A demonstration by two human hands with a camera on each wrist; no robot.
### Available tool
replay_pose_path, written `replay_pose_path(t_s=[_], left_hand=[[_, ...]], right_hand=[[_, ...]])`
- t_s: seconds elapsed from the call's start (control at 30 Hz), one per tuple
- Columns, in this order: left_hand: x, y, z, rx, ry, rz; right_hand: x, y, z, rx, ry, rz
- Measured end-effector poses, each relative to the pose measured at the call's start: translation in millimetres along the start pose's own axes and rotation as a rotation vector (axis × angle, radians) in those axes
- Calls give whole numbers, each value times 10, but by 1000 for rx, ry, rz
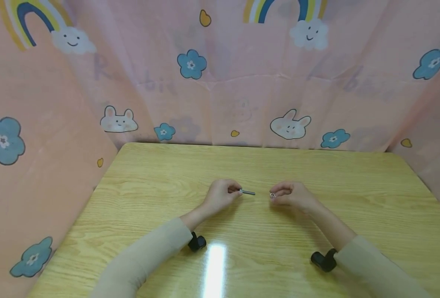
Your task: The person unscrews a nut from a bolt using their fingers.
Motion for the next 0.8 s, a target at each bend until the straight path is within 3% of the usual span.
replay_pose_path(t_s=[0.33,0.6,0.8], left_hand=[[81,50,24,-19,63,108],[87,74,38,-19,100,128],[82,94,31,-30,145,146]], right_hand=[[90,-44,55,-17,10,-53],[152,-56,112,-52,27,-159],[222,-85,118,-34,35,-174]])
Point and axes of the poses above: each hand's wrist, its own z-axis towards the middle knuckle, its own x-axis out of the palm, y = z × x, the point moved 6 cm from there along z, towards the middle knuckle, and after that the axes turned 12 degrees about -y, right-handed, at the moved point
